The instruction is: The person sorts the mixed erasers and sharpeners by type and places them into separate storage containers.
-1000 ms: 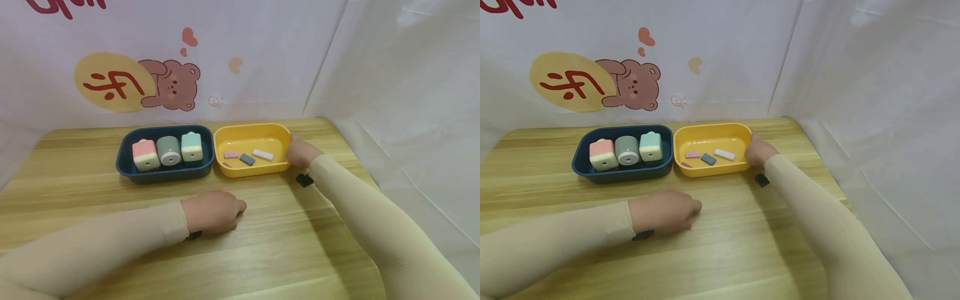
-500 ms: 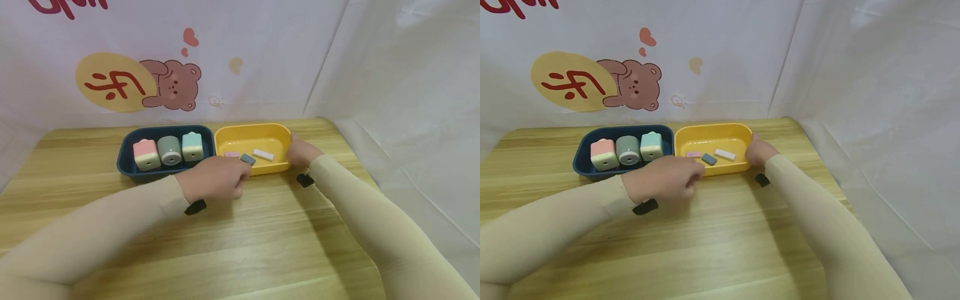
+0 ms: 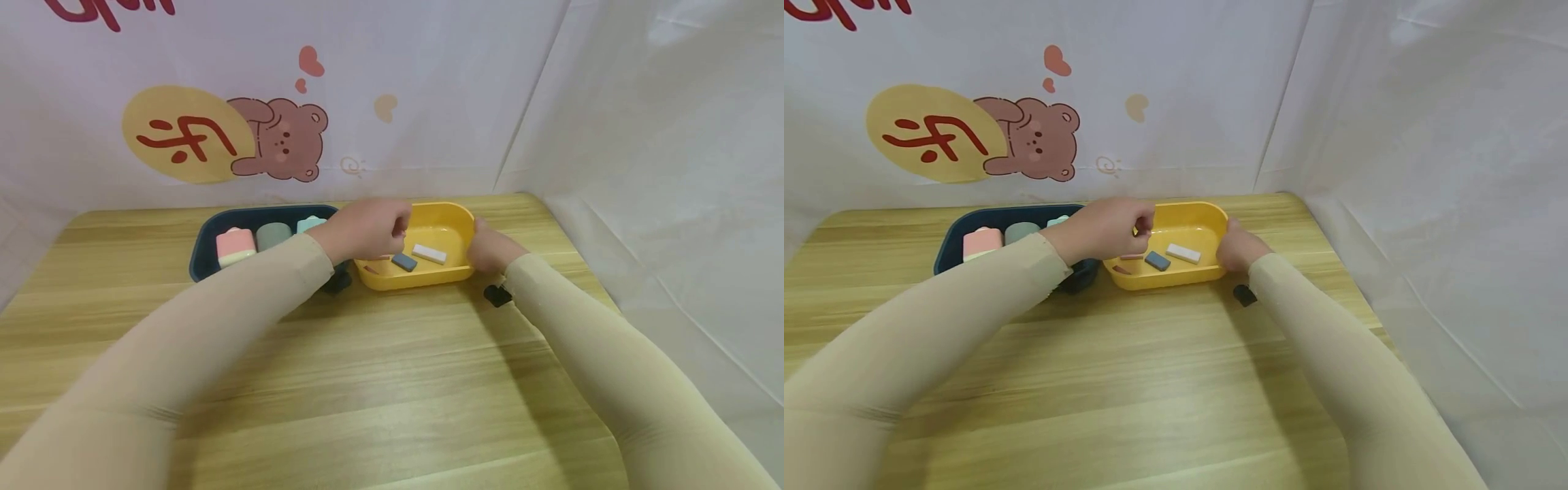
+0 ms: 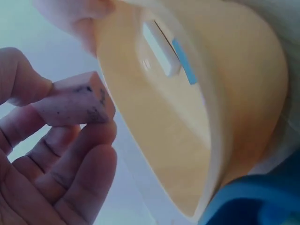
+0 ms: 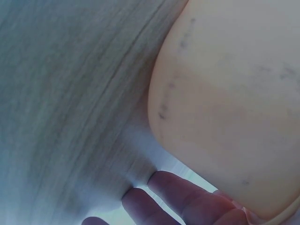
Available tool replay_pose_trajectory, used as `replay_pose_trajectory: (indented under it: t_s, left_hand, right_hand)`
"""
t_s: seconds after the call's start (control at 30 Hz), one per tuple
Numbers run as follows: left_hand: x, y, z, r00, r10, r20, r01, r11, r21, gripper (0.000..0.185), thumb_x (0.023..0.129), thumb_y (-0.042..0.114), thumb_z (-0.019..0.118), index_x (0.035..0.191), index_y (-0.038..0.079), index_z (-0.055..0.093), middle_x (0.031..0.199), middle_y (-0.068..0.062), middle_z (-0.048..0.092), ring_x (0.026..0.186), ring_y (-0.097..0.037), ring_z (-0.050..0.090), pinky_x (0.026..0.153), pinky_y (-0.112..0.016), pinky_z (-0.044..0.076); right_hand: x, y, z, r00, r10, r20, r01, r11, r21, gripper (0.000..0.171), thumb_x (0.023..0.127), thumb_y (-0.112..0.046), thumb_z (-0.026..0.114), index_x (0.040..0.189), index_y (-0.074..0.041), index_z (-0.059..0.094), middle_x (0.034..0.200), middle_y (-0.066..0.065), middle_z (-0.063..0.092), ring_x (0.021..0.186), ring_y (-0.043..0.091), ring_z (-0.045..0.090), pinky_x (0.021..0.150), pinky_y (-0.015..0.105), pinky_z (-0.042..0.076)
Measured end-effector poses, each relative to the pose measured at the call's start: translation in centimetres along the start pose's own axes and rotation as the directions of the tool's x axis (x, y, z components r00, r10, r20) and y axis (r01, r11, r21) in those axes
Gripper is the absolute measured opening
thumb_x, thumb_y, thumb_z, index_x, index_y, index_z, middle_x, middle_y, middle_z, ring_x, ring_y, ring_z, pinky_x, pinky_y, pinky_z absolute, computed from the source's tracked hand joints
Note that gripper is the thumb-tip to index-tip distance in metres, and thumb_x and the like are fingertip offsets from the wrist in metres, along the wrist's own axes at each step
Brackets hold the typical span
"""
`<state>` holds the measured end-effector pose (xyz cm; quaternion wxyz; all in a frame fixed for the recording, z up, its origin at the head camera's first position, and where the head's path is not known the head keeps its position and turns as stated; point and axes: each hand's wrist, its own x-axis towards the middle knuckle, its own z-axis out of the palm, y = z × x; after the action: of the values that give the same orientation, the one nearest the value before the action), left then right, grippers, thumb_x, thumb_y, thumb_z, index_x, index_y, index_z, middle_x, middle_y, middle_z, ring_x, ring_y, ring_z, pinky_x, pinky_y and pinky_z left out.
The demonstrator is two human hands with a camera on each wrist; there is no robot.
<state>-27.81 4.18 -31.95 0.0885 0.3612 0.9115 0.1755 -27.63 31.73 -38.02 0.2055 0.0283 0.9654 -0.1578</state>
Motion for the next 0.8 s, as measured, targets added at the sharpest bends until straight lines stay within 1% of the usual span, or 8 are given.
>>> replay_pose_trajectory:
  t_s: [0.1,0.27,0.4,0.57,0.7,0.8]
  left_hand:
    - [1.1,-0.3,0.1,1.0,-0.009,0.014,0.008,1.0,0.003,0.006,0.096,0.017,0.064,0.098,0.017,0.058,0.091,-0.002,0.061,0.082,-0.021,0.059,0.07,-0.031,0.045]
    - [2.6,-0.7,0.4,0.999,-0.013,0.046,0.013,1.0,0.006,0.008,0.096,0.017,0.065,0.099,0.016,0.059,0.093,-0.002,0.062,0.081,-0.022,0.059,0.071,-0.032,0.044]
    - [3.4,-0.8,0.6,0.997,-0.015,0.075,0.014,1.0,0.006,0.009,0.095,0.016,0.066,0.1,0.015,0.059,0.094,-0.003,0.062,0.081,-0.022,0.059,0.073,-0.033,0.044]
    - [4.2,-1.0,0.8,0.993,-0.026,0.112,0.022,0.999,0.032,0.009,0.095,0.016,0.067,0.099,0.014,0.059,0.091,-0.002,0.063,0.08,-0.022,0.06,0.076,-0.033,0.045]
    - [4.6,-1.1,1.0,0.986,-0.042,0.159,0.03,0.997,0.074,0.007,0.094,0.013,0.064,0.1,0.013,0.06,0.084,-0.003,0.07,0.078,-0.021,0.063,0.079,-0.033,0.047]
    - [4.8,-1.2,1.1,0.971,-0.064,0.229,0.043,0.995,0.094,0.009,0.093,0.01,0.062,0.101,0.013,0.061,0.083,-0.006,0.076,0.072,-0.019,0.065,0.08,-0.032,0.049]
  right_hand:
    - [0.0,0.0,0.0,1.0,-0.001,-0.003,0.001,1.0,-0.008,0.088,0.091,-0.006,0.041,0.161,0.012,-0.009,0.12,0.033,0.062,0.082,0.032,0.06,0.068,0.034,0.048]
    - [-0.2,0.0,-0.1,1.0,0.006,-0.001,-0.006,1.0,-0.001,0.09,0.09,-0.007,0.042,0.162,0.01,-0.01,0.12,0.032,0.062,0.08,0.031,0.058,0.068,0.034,0.047]
    - [-0.5,-0.2,-0.1,1.0,0.004,0.004,-0.004,1.0,0.006,0.092,0.089,-0.007,0.043,0.162,0.01,-0.01,0.122,0.032,0.061,0.077,0.029,0.055,0.068,0.033,0.046]
    - [-0.5,-0.1,-0.1,1.0,0.005,0.001,-0.005,1.0,-0.003,0.091,0.09,-0.008,0.043,0.162,0.01,-0.01,0.118,0.031,0.063,0.075,0.028,0.055,0.067,0.032,0.046]
    - [-0.5,-0.1,-0.1,1.0,0.008,-0.003,-0.008,1.0,0.004,0.092,0.09,-0.007,0.044,0.162,0.009,-0.01,0.122,0.032,0.063,0.076,0.028,0.056,0.067,0.033,0.047]
    - [-0.6,-0.2,-0.1,1.0,0.006,-0.006,-0.006,1.0,0.019,0.092,0.089,-0.006,0.044,0.162,0.009,-0.01,0.128,0.033,0.061,0.08,0.03,0.057,0.069,0.034,0.048]
